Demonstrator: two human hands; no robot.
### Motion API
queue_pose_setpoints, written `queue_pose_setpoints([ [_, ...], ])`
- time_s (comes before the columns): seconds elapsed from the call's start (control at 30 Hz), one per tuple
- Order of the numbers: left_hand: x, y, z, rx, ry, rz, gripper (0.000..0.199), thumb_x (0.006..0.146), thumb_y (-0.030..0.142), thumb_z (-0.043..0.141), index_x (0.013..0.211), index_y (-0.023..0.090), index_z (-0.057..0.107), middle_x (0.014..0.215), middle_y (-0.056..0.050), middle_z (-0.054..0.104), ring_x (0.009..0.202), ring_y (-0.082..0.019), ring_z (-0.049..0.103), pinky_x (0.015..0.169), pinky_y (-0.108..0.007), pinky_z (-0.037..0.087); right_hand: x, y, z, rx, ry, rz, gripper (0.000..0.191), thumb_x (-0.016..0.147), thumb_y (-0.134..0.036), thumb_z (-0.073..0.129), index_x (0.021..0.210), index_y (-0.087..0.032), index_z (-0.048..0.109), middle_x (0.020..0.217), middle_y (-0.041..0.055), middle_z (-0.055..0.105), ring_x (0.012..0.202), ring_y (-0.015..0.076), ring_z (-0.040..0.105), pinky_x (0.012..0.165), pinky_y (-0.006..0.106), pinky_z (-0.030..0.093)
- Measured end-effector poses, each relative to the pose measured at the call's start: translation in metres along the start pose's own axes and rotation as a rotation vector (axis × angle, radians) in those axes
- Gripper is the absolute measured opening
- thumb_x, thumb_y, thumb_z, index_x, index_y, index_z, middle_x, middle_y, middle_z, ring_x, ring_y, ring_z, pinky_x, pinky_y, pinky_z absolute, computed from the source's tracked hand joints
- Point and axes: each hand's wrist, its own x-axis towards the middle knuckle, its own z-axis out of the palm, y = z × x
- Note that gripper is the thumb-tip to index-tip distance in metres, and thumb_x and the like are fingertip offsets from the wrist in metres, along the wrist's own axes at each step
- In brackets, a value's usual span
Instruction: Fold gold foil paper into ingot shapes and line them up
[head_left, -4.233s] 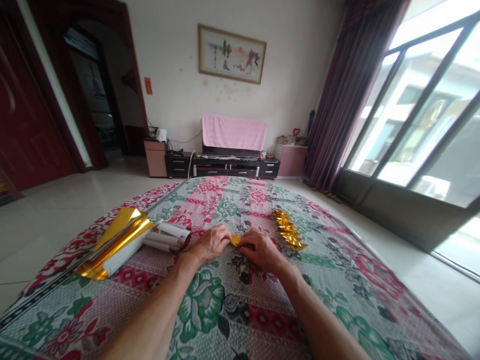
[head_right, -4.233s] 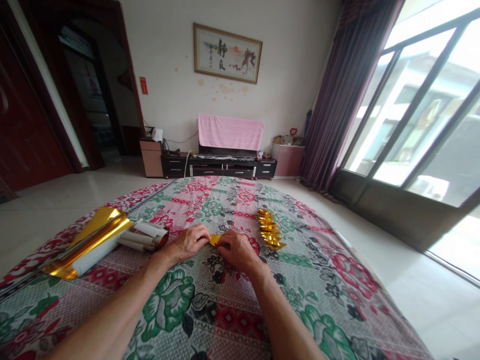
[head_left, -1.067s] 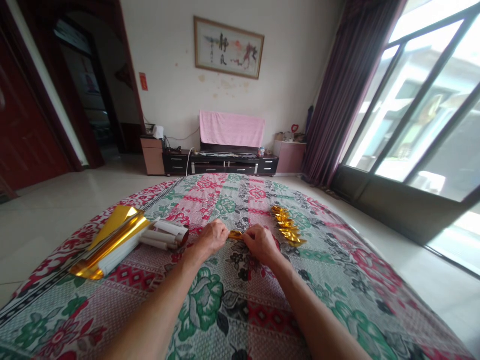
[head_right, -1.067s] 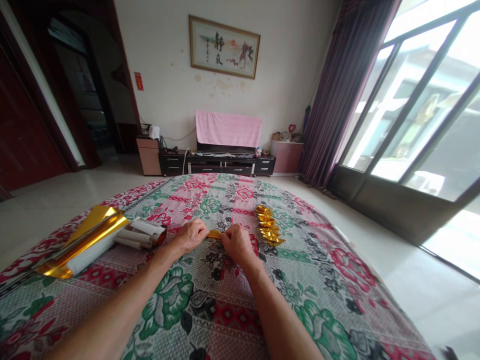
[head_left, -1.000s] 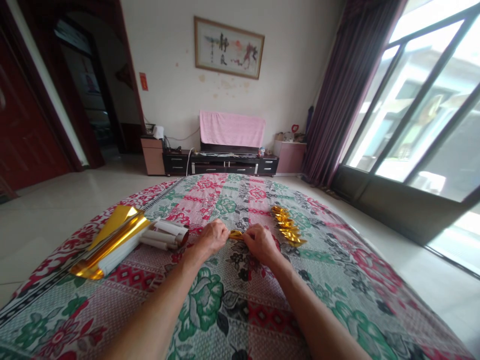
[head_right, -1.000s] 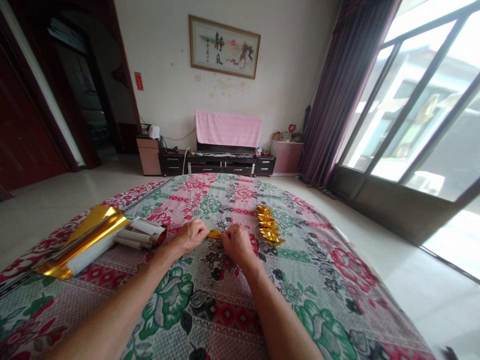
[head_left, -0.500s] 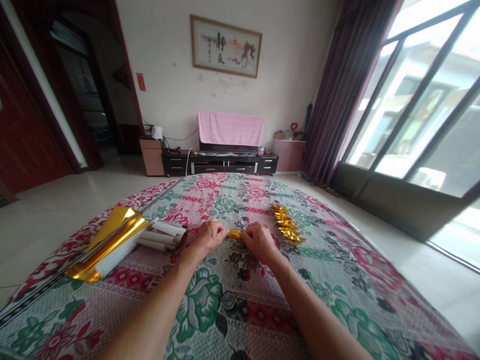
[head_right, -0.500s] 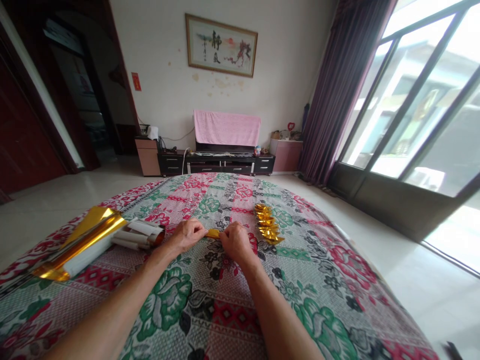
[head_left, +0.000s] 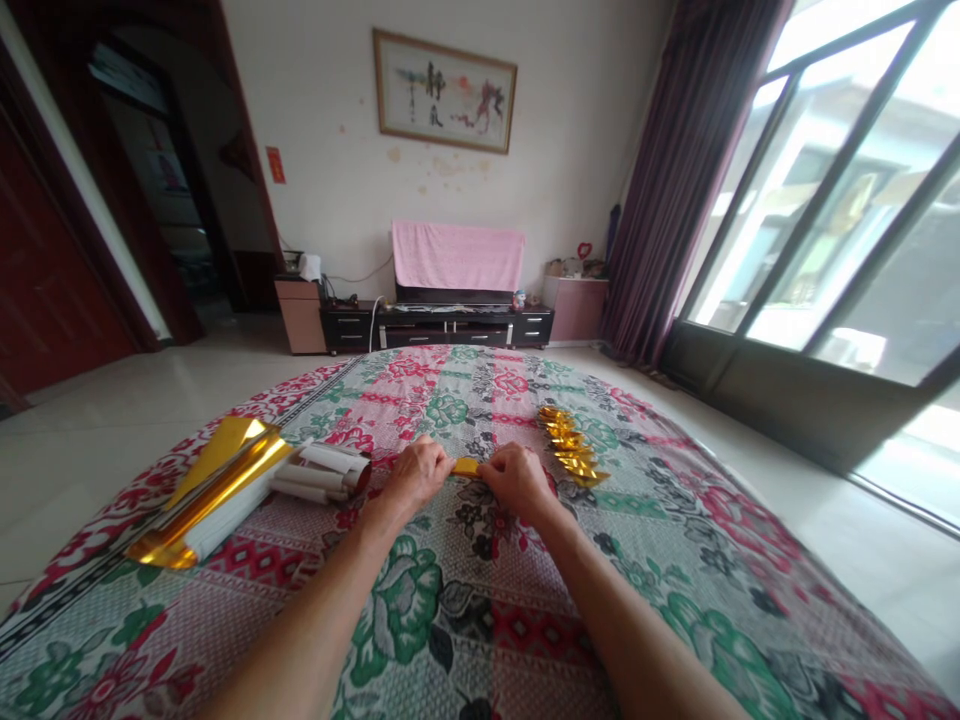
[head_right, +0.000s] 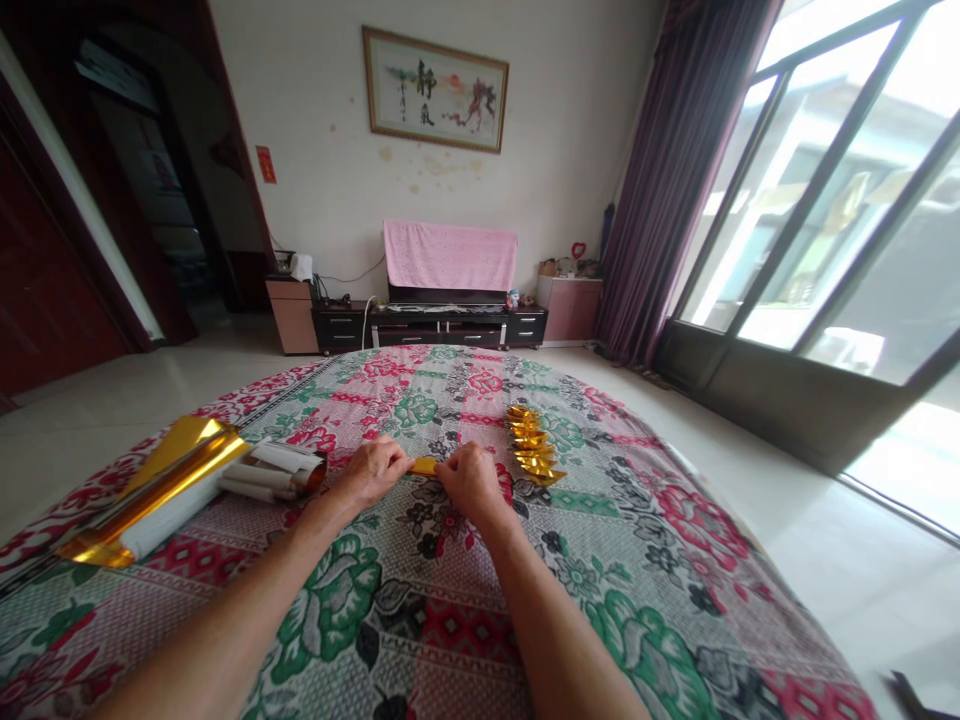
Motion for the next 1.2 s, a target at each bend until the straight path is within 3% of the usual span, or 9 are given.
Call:
queue_pose_setpoints([
  [0.37, -0.001, 0.003, -0.001, 0.017, 0.003, -0.013, 0.022, 0.079, 0.025, 0.049, 0.063, 0.015, 0.06, 0.071, -0.004, 0.056, 0.064, -0.012, 0.051, 0.061, -0.023, 0.035, 0.001, 0.0, 0.0, -0.119, 0.002, -0.085, 0.027, 0.076, -0.02, 0.051, 0.052, -0.013, 0.063, 0.057, 0.0035, 0.058, 0.058, 0.0104, 0.049, 0.054, 0.019, 0.031],
  [0.67, -0.001, 0.002, 0.002, 0.058, 0.006, -0.012, 0.022, 0.081, 0.026, 0.047, 0.066, 0.016, 0.059, 0.074, -0.003, 0.055, 0.066, -0.012, 0.052, 0.062, -0.022, 0.035, -0.001, -0.007, -0.002, -0.121, 0.002, 0.035, 0.023, 0.072, -0.023, 0.054, 0.054, -0.013, 0.063, 0.058, 0.0023, 0.058, 0.051, 0.0085, 0.046, 0.05, 0.02, 0.028],
  [1.2, -0.002, 0.001, 0.007, 0.061, 0.014, -0.024, 0.015, 0.079, 0.027, 0.05, 0.071, 0.016, 0.058, 0.075, -0.004, 0.054, 0.069, -0.013, 0.052, 0.062, -0.023, 0.035, -0.001, -0.006, 0.002, -0.115, 0.019, 0.031, 0.019, 0.071, -0.023, 0.056, 0.057, -0.013, 0.064, 0.066, 0.0051, 0.061, 0.06, 0.011, 0.051, 0.057, 0.021, 0.033],
])
